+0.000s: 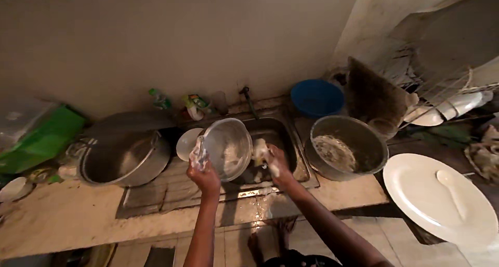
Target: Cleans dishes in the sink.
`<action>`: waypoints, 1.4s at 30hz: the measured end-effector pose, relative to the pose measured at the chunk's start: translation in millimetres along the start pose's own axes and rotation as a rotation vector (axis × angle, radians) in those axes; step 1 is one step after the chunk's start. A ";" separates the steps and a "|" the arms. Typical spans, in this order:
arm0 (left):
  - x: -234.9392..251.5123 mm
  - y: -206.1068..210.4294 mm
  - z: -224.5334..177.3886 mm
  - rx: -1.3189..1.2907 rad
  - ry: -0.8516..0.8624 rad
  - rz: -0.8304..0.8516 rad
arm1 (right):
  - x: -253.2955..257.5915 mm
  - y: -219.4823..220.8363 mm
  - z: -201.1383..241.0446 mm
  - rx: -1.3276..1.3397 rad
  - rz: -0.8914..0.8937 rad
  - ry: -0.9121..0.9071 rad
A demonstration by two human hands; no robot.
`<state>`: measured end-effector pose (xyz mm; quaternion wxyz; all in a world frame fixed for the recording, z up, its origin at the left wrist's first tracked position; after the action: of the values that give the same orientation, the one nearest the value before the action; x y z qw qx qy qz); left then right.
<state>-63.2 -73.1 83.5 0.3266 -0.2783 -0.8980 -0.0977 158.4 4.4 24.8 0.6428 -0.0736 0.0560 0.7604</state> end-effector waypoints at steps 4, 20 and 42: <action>0.2 1.7 -12.8 -0.043 0.024 0.038 | 5.1 18.6 -5.3 -0.236 -0.001 -0.018; 55.9 -42.6 -2.9 0.274 0.069 0.169 | 3.0 10.5 37.9 -1.030 0.479 -0.376; 45.1 -16.3 -15.5 -0.096 -0.131 0.162 | 73.9 75.7 88.8 -1.065 0.371 -0.611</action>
<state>-92.6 -72.4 124.3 0.2605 -0.3710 -0.8862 -0.0953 68.2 79.3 97.7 0.3627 -0.1519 -0.5035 0.7693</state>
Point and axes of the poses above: each hand's wrist, its own x-axis towards the middle knuckle, its own y-axis out of the palm, z = x × y, the point moved 4 cm from there along x, towards the middle knuckle, and after that the axes turned 7 degrees about -x, right-handed, at the moved point
